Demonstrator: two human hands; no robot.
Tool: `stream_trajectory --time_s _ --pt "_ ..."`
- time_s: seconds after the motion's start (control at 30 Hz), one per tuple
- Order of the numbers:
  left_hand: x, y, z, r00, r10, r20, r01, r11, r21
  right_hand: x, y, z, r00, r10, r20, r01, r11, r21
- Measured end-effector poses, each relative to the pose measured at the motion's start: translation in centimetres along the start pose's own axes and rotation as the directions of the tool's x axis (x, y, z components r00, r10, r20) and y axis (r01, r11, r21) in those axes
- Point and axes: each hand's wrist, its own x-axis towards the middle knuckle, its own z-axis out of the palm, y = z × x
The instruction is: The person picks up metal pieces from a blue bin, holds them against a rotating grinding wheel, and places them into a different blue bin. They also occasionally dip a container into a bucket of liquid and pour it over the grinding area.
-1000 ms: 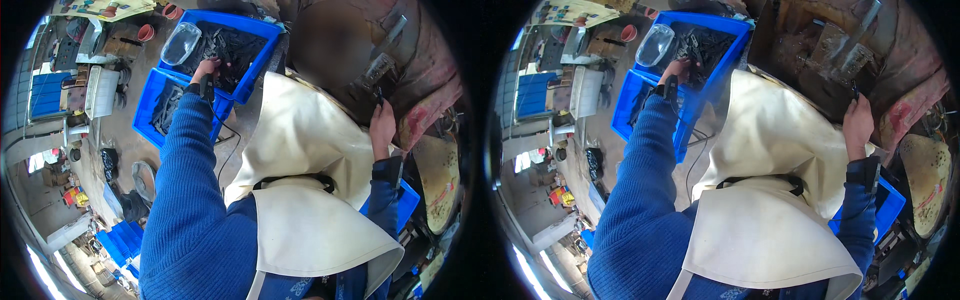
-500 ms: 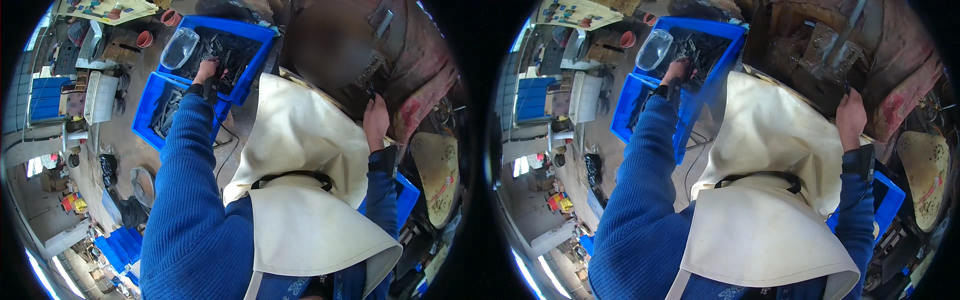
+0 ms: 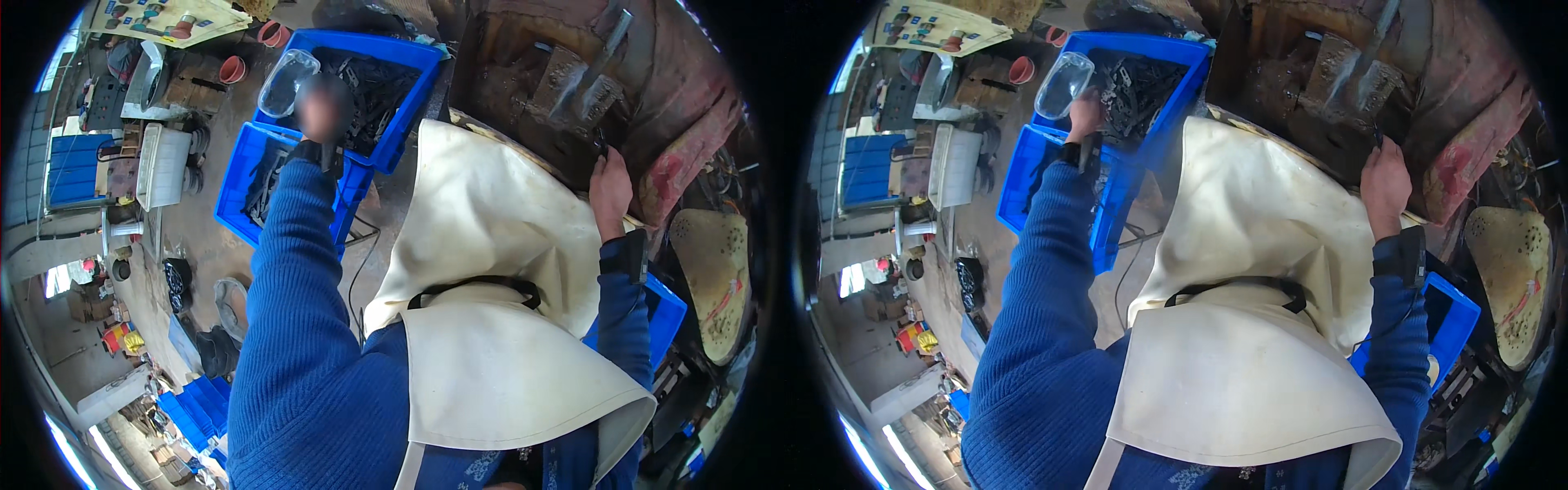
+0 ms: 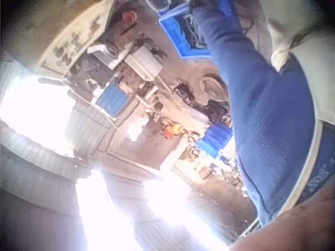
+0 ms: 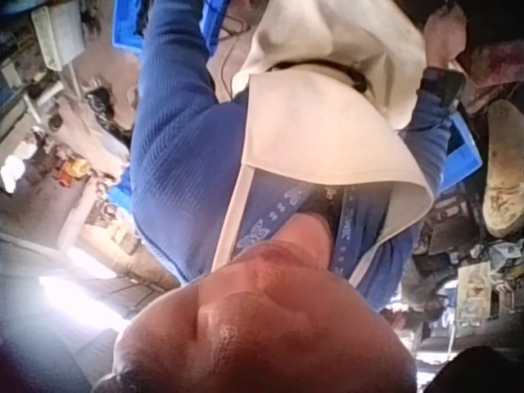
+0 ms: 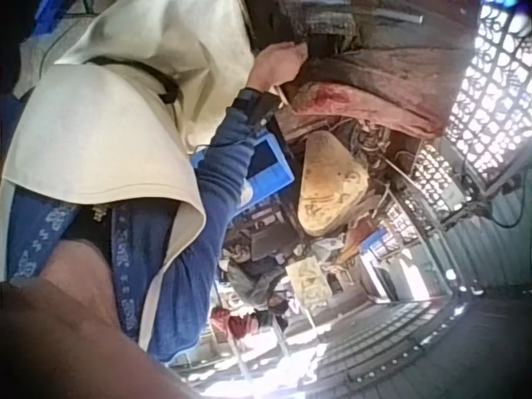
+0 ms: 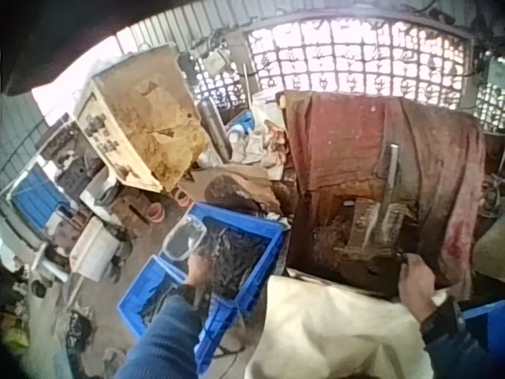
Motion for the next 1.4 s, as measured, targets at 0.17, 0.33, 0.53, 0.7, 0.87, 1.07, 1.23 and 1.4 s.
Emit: stream_trajectory --time_s 0.17,0.33,0.53,0.7,0.87,1.07,1.23,1.4 --pt "-1.0 8.9 -3.0 0.805 -0.478 0.351 0.541 0.351 -0.764 -0.4 -0.3 -0.2 1.000 0.013 -0.013 -0.012 1.000 0.024" --pt "-2.7 20.7 -2.2 0.840 -0.205 0.503 0.532 0.128 -0.837 -0.5 0.6 0.5 0.998 0.046 -0.032 -0.041 0.990 0.137" --pt "-6.2 31.2 5.1 0.925 0.293 0.241 0.000 0.635 -0.772 0.5 1.3 1.4 0.972 0.226 0.070 -0.232 0.969 0.086" --pt "-7.9 33.9 11.1 0.873 0.487 0.030 -0.428 0.795 -0.431 0.8 2.1 1.8 0.932 0.315 0.177 -0.352 0.904 0.242" --pt "-8.3 32.1 13.7 0.868 0.469 0.165 -0.477 0.879 0.012 0.9 3.2 3.1 0.944 0.300 0.139 -0.329 0.890 0.317" --pt "-8.6 33.3 12.9 0.887 0.382 0.261 -0.414 0.907 0.081 1.1 3.0 2.9 0.954 0.282 0.105 -0.301 0.883 0.360" --pt "-8.7 34.0 11.7 0.848 0.379 0.371 -0.435 0.897 0.076 0.7 2.2 1.5 0.954 0.293 0.067 -0.296 0.873 0.388" --pt "-8.7 33.3 12.2 0.820 0.508 0.264 -0.535 0.844 0.033 -0.4 1.8 0.7 0.960 0.277 0.047 -0.277 0.906 0.320"
